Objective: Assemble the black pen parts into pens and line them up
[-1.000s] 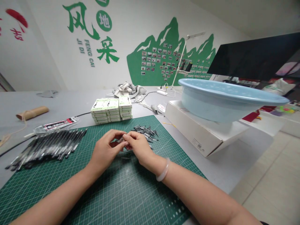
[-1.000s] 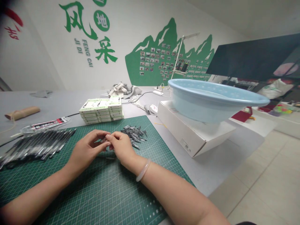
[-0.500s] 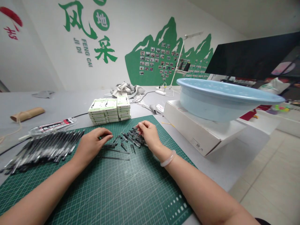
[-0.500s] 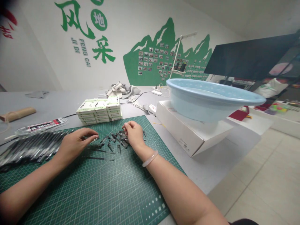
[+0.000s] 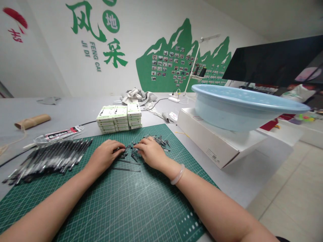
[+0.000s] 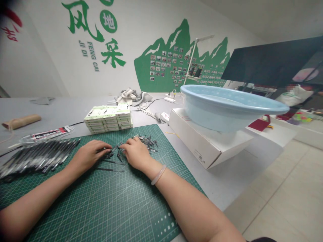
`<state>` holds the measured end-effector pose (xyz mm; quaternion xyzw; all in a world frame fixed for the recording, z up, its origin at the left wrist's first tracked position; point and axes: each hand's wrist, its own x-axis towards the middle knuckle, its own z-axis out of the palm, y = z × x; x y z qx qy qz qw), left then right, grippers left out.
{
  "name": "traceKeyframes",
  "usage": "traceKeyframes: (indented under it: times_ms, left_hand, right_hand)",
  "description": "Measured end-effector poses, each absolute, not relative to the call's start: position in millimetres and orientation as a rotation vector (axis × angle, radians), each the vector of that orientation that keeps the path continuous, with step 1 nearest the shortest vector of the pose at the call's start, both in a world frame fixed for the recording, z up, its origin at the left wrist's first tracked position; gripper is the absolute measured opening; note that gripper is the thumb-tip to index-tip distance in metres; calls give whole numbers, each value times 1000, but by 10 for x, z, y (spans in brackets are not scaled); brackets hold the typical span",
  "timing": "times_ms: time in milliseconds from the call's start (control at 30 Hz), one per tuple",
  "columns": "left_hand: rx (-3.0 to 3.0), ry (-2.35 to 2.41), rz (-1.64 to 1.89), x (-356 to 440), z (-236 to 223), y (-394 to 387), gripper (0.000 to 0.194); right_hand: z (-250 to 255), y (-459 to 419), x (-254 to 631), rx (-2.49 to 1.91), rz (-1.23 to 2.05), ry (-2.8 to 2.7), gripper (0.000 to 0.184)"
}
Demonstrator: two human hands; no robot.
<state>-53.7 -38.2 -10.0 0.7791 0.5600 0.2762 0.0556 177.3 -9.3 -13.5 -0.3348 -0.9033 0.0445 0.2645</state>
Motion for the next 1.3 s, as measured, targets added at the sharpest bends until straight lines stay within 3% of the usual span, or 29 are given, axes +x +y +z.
traceKeyframes:
  times_ms: [333, 633, 967, 1300]
  left_hand:
    - [2142, 1810, 947, -743, -45, -335, 27]
    - [2389, 1778, 648, -790, -106, -273, 24]
    - [2291, 1905, 707, -669, -20, -357, 27]
    - [2304, 1866, 637, -786, -19, -329, 28]
  right_hand:
    - [-175, -102, 1761, -996, 105, -2429, 19]
    - [-140, -160, 1753, -957, 115, -2400, 19]
    - [-149, -158, 1691, -944, 425, -2211, 16]
    - [-141, -180, 1686, -939, 420, -2231, 15]
